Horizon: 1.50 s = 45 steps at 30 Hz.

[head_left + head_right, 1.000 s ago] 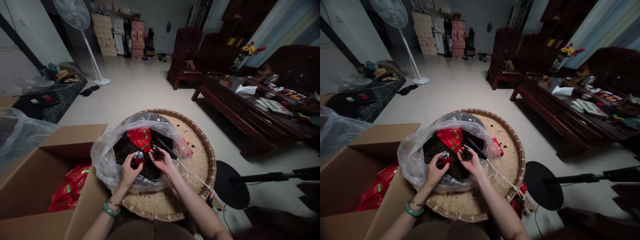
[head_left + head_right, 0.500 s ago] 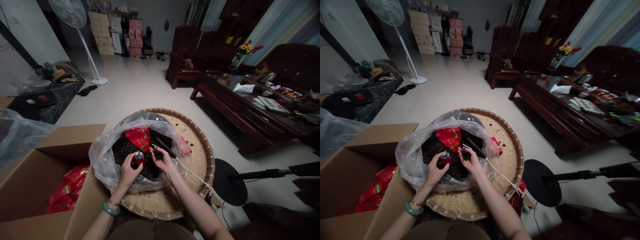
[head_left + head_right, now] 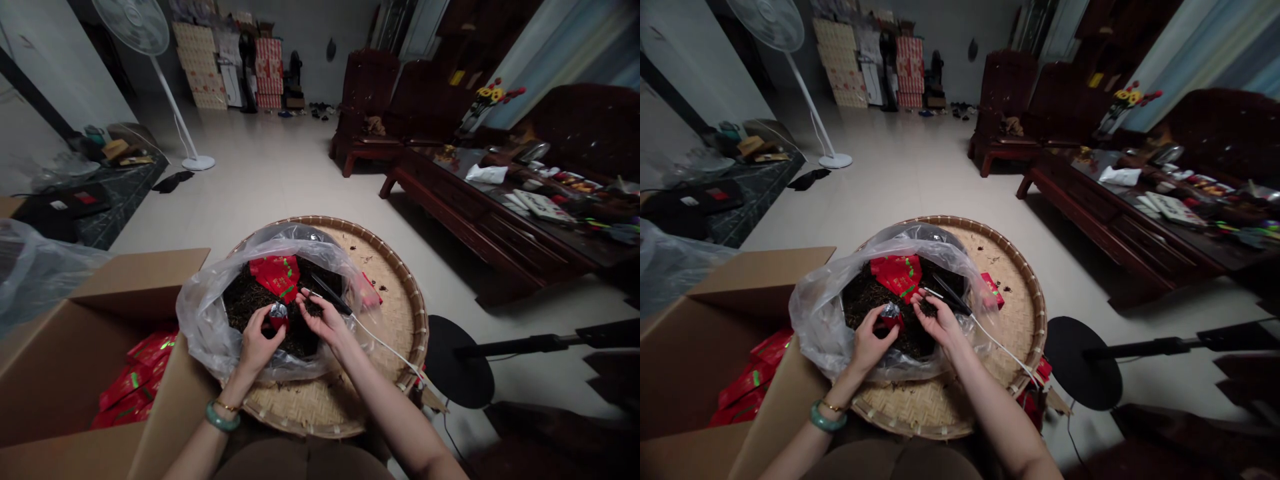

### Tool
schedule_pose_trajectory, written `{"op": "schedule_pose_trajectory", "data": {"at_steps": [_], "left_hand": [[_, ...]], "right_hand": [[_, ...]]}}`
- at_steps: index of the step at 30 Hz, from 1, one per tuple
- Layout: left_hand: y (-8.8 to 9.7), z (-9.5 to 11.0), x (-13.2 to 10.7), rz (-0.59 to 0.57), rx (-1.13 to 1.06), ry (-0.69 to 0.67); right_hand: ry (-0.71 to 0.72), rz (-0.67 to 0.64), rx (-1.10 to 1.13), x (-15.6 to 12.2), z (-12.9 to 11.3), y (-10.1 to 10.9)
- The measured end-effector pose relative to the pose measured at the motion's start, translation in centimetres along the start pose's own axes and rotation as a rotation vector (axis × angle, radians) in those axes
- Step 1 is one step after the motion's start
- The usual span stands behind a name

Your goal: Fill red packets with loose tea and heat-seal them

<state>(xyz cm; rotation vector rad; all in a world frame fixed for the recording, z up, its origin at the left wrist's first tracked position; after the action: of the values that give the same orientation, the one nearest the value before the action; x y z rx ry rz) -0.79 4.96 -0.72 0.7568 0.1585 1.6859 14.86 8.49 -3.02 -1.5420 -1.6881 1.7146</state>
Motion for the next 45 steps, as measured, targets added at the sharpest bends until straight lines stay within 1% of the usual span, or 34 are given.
{"op": "schedule_pose_trajectory", "data": {"at_steps": [3,5,10,17,24,29,32,36,40,42,45], "left_hand": [[0.0,0.1,0.0,0.0,-0.005,0.005],[0.0,0.1,0.1,-0.003,-0.003,0.0],[0.0,0.2,0.1,0.008,0.009,-0.021],[0.0,0.3,0.1,-0.002,0.017,-0.022],[-0.1,0.4,0.1,-0.016,0.014,-0.023],[-0.1,0.7,0.1,-0.025,0.043,-0.062],[-0.1,0.9,0.1,-0.024,0.072,-0.087],[-0.3,1.2,0.1,-0.03,0.101,-0.136],[-0.4,1.5,-0.1,-0.043,0.149,-0.186],[-0.3,2.0,-0.2,-0.048,0.184,-0.259],[-0.1,3.4,-0.3,-0.088,0.223,-0.433]], "right_hand": [[-0.011,0.035,-0.044,0.2,0.1,0.5],[0.004,0.032,-0.06,0.1,0.0,0.4],[0.03,-0.057,-0.022,-0.5,-0.4,-0.7],[0.052,0.042,0.052,-0.4,-0.8,-0.5],[0.042,-0.006,0.115,-1.1,-0.5,-1.8],[0.071,-0.044,0.061,-1.6,-0.5,-2.7],[0.107,-0.04,0.041,-2.2,-0.7,-3.5],[0.165,-0.036,0.015,-3.0,-0.9,-5.0],[0.195,-0.038,-0.01,-3.0,-0.5,-5.8],[0.192,-0.04,-0.028,-2.7,0.0,-5.9],[0.176,-0.04,-0.062,-2.1,0.5,-5.7]]}}
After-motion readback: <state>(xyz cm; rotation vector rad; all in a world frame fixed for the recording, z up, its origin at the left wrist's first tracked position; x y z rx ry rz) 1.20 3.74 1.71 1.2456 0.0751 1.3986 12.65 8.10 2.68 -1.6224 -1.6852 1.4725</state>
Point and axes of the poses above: each hand's wrist, its own x-axis towards the middle knuckle, its own y-axis out of the back of the hand, z = x × y, the point moved 6 cm from there along x, towards the middle knuckle
